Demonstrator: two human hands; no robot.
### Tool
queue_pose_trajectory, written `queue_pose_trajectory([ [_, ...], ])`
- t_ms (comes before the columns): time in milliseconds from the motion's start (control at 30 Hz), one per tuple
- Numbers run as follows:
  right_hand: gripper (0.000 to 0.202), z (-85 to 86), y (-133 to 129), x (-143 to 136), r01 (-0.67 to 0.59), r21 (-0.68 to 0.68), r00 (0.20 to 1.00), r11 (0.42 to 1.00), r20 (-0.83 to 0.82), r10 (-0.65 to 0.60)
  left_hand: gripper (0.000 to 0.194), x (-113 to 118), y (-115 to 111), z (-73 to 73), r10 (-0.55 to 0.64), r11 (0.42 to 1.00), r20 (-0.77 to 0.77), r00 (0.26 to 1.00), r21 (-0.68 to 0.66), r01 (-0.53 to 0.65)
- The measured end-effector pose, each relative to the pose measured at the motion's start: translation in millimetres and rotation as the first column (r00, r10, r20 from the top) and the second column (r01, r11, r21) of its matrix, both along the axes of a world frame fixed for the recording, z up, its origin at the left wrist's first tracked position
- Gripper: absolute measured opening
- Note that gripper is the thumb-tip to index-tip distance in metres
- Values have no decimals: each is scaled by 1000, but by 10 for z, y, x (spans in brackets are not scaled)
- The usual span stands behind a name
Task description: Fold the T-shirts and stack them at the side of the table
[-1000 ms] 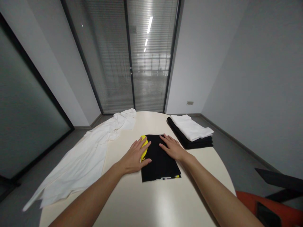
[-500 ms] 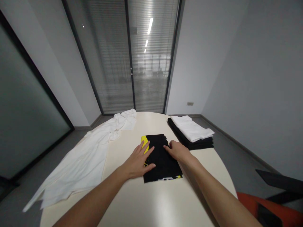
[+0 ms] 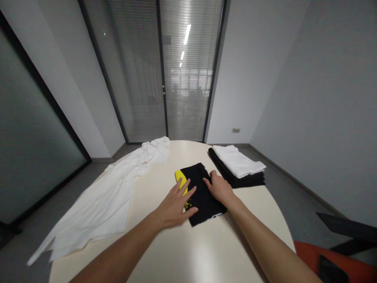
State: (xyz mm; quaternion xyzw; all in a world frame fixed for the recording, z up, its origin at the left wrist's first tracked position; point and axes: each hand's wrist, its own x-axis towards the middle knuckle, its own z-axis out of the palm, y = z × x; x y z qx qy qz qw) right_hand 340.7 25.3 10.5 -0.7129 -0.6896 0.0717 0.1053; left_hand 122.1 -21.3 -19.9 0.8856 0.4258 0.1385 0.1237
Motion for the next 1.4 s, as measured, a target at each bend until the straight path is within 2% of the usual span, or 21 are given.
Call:
queue_pose_trajectory([
  [133,29,119,-5,20,-21,69,1000,997,-12,22,68,-2,52,-47,121,992,75,990,28,-123],
  [267,28,332,108,185,-43,173,996,984,-72,57,67,-2,89,-136,239,969,89,967,49,-244],
  [400,28,579,284,358,-77,251,989,965,-100,105,66,6,86,-155,256,965,26,966,54,-257],
  [533,27,825,475,516,-121,296,989,948,-49,141,66,16,82,-133,270,962,-13,963,50,-269],
  [800,35,1337,1000,1062,-82,379,980,922,-136,143,65,12,102,-165,265,961,20,964,74,-266],
  [900,42,1449,1185,1283,-56,367,974,929,-184,131,64,12,109,-174,261,962,24,965,78,-262],
  [967,44,1417,1301,1445,-47,357,966,933,-220,133,63,14,115,-177,259,962,30,965,78,-261],
  [1033,47,1280,1413,1625,-13,334,967,943,-236,97,64,17,121,-178,257,963,30,966,76,-259],
  [1100,45,1066,1515,1811,25,259,974,965,-223,35,64,18,127,-181,258,963,31,966,74,-259],
  [1200,42,725,1618,2037,12,144,990,989,-137,8,63,16,136,-192,261,962,39,965,74,-263],
  [1300,52,528,1637,2099,92,86,996,992,-20,-91,63,10,143,-205,261,962,44,964,75,-264],
  [1400,60,508,1585,1963,146,171,984,974,72,-160,63,6,146,-209,259,963,36,965,71,-261],
])
